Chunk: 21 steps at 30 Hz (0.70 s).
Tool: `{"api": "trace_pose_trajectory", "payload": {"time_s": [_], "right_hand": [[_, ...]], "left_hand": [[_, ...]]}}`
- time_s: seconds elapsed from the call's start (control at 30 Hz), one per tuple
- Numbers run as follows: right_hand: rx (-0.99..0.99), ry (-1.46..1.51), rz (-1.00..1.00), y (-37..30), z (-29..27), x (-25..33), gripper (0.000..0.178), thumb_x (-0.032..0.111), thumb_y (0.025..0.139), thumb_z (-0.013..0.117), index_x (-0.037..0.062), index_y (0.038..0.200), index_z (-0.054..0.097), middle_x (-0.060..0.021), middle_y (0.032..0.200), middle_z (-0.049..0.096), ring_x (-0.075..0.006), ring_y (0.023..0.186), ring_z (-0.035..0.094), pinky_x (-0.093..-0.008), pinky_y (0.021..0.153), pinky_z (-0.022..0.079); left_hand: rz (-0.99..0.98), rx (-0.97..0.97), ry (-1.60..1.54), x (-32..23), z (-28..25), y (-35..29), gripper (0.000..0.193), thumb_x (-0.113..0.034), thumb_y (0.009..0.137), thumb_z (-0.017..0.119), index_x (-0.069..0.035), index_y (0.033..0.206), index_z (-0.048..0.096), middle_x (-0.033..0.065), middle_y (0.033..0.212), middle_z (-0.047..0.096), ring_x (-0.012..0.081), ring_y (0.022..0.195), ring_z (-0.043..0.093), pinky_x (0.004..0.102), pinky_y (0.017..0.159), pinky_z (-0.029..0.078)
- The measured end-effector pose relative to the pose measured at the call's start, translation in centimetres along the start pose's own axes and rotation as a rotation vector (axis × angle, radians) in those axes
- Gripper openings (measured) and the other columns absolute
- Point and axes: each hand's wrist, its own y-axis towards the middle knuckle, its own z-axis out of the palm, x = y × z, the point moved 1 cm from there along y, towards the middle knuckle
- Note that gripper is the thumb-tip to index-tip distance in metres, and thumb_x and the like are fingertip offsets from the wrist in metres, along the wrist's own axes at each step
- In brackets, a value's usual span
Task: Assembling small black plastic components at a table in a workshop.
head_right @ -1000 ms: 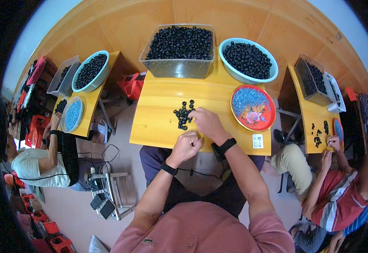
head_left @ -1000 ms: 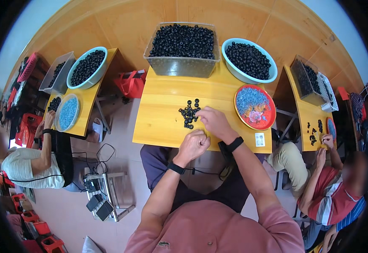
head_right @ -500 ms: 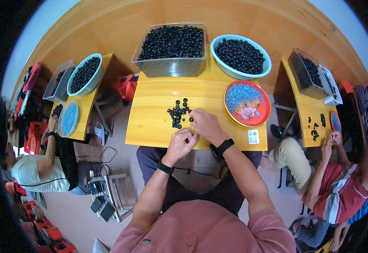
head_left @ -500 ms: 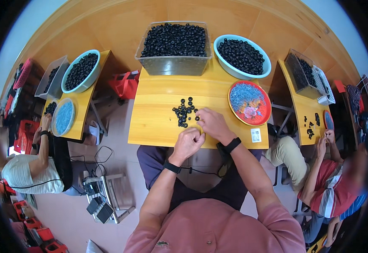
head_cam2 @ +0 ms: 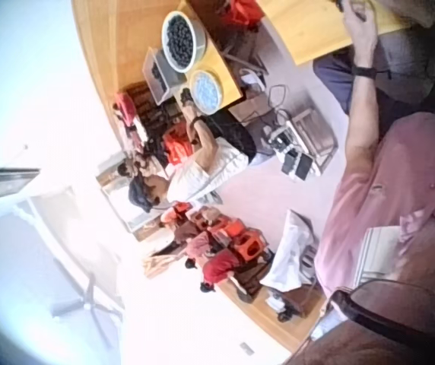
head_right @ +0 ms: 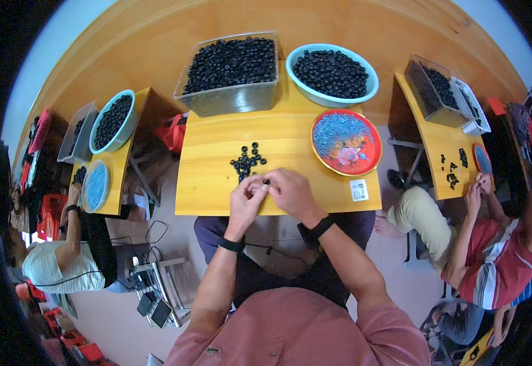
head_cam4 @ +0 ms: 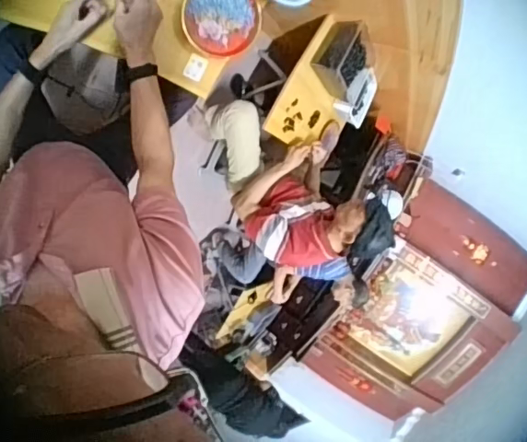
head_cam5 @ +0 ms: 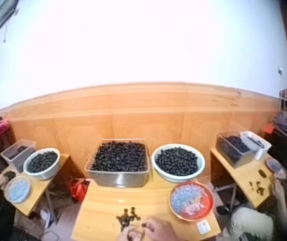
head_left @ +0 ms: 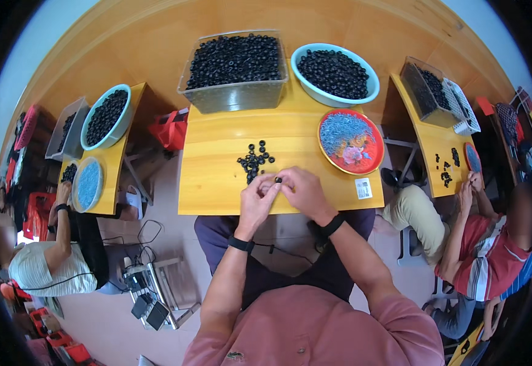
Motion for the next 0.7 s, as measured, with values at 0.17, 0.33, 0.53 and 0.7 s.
{"api": "trace_pose_trajectory", "payload": {"time_s": [0.17, 0.33, 0.53, 0.7], "right_hand": [[-0.036, 0.021, -0.119, -1.1, 1.0, 0.3, 0.015, 0.006, 0.085, 0.068, 0.0053, 0.099, 0.062, -0.0133, 0.088, 0.068, -0.0352, 0.081, 0.067, -0.0449, 0.069, 0.053], [-0.034, 0.005, -0.108, -1.6, 0.4, 0.0, 0.016, 0.004, 0.084, 0.071, 0.0048, 0.099, 0.066, -0.0131, 0.091, 0.07, -0.0329, 0.079, 0.069, -0.041, 0.07, 0.054], [-0.197, -0.187, 0.089, 0.0, -5.3, -2.7, 0.012, 0.016, 0.089, 0.064, 0.0052, 0.092, 0.069, -0.0132, 0.088, 0.07, -0.0356, 0.081, 0.068, -0.0468, 0.072, 0.053], [-0.185, -0.404, 0.293, 2.0, -11.5, -6.8, 0.009, 0.009, 0.086, 0.064, 0.0066, 0.083, 0.073, -0.0141, 0.088, 0.073, -0.0362, 0.084, 0.069, -0.0477, 0.074, 0.054]], "left_hand": [[-0.005, 0.055, -0.078, 0.9, -0.5, 0.1, 0.014, -0.004, 0.095, 0.071, 0.004, 0.106, 0.069, 0.0058, 0.093, 0.075, 0.0069, 0.081, 0.067, 0.0217, 0.075, 0.053], [-0.034, 0.029, 0.008, 1.1, -0.2, 0.0, 0.014, -0.004, 0.094, 0.072, 0.003, 0.106, 0.07, 0.0043, 0.092, 0.074, 0.0064, 0.08, 0.065, 0.0212, 0.074, 0.052], [-0.015, 0.014, 0.117, 1.3, -0.5, -0.3, 0.018, -0.005, 0.096, 0.07, 0.004, 0.111, 0.066, 0.0028, 0.086, 0.072, 0.0058, 0.079, 0.063, 0.022, 0.075, 0.051], [-0.002, 0.009, 0.144, 1.0, -0.5, -0.1, 0.017, -0.004, 0.095, 0.071, 0.003, 0.11, 0.066, -0.0006, 0.084, 0.069, 0.0034, 0.076, 0.059, 0.0202, 0.071, 0.047]]}}
